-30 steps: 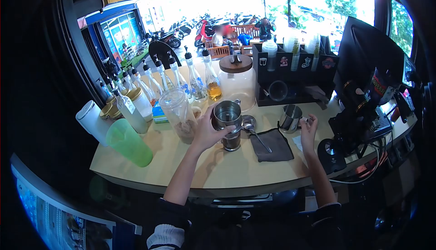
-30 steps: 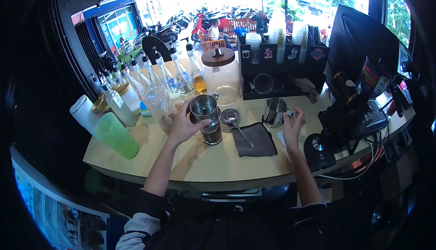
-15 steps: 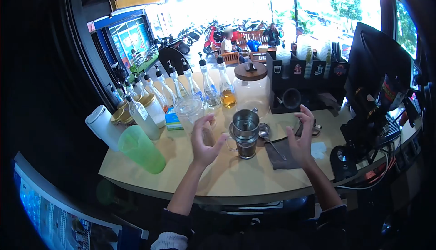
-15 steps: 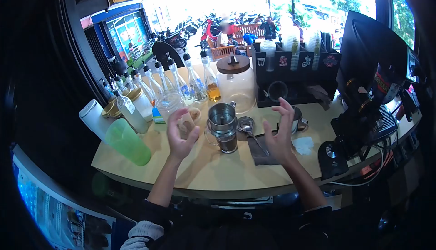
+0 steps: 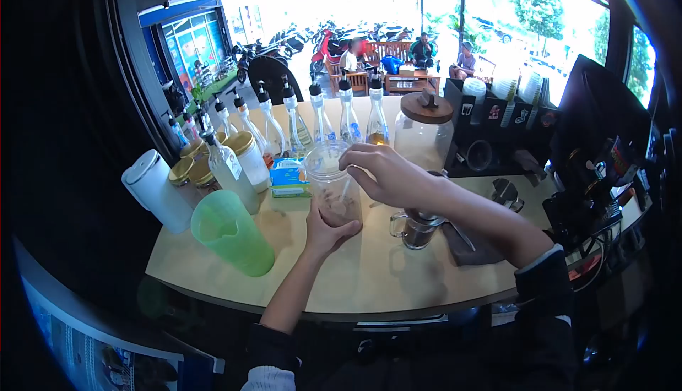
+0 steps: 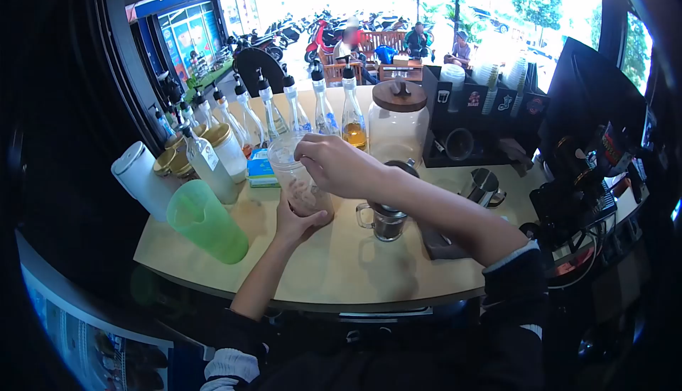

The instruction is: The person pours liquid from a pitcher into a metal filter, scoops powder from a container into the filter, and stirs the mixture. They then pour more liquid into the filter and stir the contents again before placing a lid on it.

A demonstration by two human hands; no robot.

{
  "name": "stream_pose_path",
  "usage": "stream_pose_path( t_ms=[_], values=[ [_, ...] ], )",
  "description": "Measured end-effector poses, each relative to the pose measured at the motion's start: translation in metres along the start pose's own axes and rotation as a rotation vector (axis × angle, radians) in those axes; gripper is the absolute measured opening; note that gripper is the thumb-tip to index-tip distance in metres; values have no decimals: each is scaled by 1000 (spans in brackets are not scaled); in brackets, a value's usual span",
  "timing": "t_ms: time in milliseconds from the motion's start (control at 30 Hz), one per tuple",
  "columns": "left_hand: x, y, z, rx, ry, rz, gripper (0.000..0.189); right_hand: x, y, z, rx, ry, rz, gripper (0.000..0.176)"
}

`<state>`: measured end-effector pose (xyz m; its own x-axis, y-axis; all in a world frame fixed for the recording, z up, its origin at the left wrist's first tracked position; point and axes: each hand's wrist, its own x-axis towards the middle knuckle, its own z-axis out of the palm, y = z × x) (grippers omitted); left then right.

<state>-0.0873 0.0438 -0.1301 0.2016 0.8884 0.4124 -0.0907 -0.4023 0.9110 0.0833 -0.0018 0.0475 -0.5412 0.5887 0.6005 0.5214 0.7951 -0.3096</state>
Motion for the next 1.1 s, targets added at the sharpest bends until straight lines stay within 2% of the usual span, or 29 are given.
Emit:
stream_pose_path(
  t_ms=[33,100,167,233,300,367,400,533,600,700,800,1100],
  values=[
    [-2,1,-2,101,22,32,98,7,2,3,1,-11,4,14],
    [-1,-17,-6,153,1,34,99,22,7,9,-60,-242,131,15],
    [-2,-21,-10,218,-40,36,99,33,14,14,-4,-294,162,16],
    [-5,-6,-8,376,-53,109,92,44,7,14,-299,-784,255,16],
    [-6,8,-5,367,-76,122,97,31,25,29,-313,-748,177,14],
    [-8,14,-4,458,-93,181,101,27,22,40,-504,-949,196,14],
    [-9,17,-4,457,-96,176,101,26,27,46,-534,-1014,37,17],
    [-9,16,-6,411,-152,200,102,8,37,51,-427,-907,89,21],
    [-10,13,-7,414,-151,206,102,10,37,49,-311,-824,326,35],
    [-10,12,-6,386,-140,215,103,14,26,40,-320,-878,327,30],
    [-10,10,-7,377,-160,183,103,4,35,50,-264,-826,364,28],
    [-9,9,-6,390,-162,206,102,9,22,35,-245,-852,343,25]
  ],
)
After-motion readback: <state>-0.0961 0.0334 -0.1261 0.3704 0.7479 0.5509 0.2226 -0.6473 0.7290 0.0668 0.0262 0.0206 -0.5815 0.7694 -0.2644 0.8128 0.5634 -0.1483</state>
